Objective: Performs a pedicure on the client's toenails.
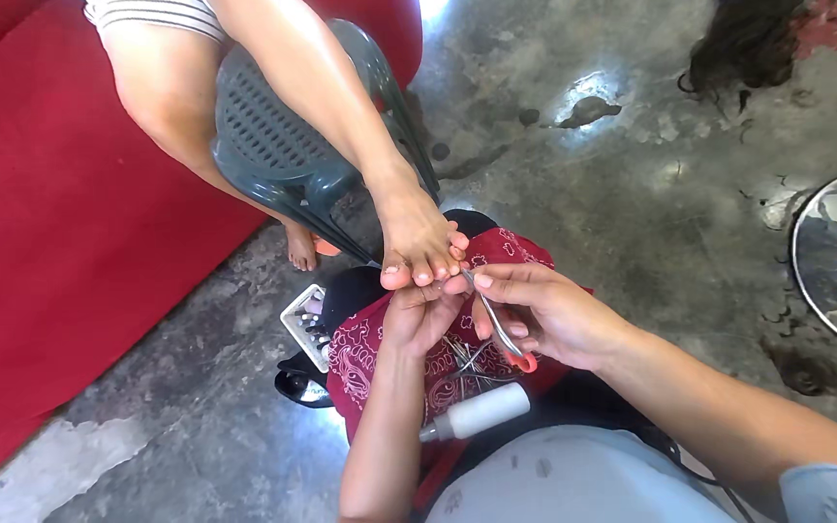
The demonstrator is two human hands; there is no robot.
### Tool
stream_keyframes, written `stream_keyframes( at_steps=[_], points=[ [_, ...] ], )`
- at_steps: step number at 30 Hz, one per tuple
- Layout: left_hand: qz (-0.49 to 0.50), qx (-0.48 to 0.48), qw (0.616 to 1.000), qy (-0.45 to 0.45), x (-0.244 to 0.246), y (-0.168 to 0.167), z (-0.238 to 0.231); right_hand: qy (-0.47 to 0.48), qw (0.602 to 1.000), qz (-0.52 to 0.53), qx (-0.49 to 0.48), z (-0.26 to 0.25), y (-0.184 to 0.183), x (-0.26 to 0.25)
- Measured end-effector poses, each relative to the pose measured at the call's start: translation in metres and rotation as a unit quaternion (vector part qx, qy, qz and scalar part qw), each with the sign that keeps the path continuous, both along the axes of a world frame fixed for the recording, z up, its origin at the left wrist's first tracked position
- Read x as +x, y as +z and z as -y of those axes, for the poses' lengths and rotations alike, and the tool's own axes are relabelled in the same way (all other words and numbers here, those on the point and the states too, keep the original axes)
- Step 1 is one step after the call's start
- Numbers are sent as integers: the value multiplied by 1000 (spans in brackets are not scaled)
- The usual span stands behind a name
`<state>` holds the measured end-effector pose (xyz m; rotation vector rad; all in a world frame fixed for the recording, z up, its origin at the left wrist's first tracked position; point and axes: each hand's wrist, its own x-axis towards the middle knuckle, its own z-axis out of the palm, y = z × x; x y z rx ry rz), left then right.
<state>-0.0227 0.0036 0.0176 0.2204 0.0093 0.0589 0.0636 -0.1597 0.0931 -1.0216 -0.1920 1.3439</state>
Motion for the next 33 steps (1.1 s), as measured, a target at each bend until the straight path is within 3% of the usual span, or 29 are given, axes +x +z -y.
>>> stream_keyframes(
  at_steps=[8, 17, 33],
  points=[
    [-2, -1, 1000, -3, 0, -1, 0, 11, 999, -38, -6, -3, 1, 5],
    [-9, 10, 1000, 3, -1, -2, 2, -40, 979, -146, 136, -3, -28, -14],
    [-34, 16, 999, 10, -3, 1, 3, -85, 974, -133, 165, -9, -43, -28]
  ],
)
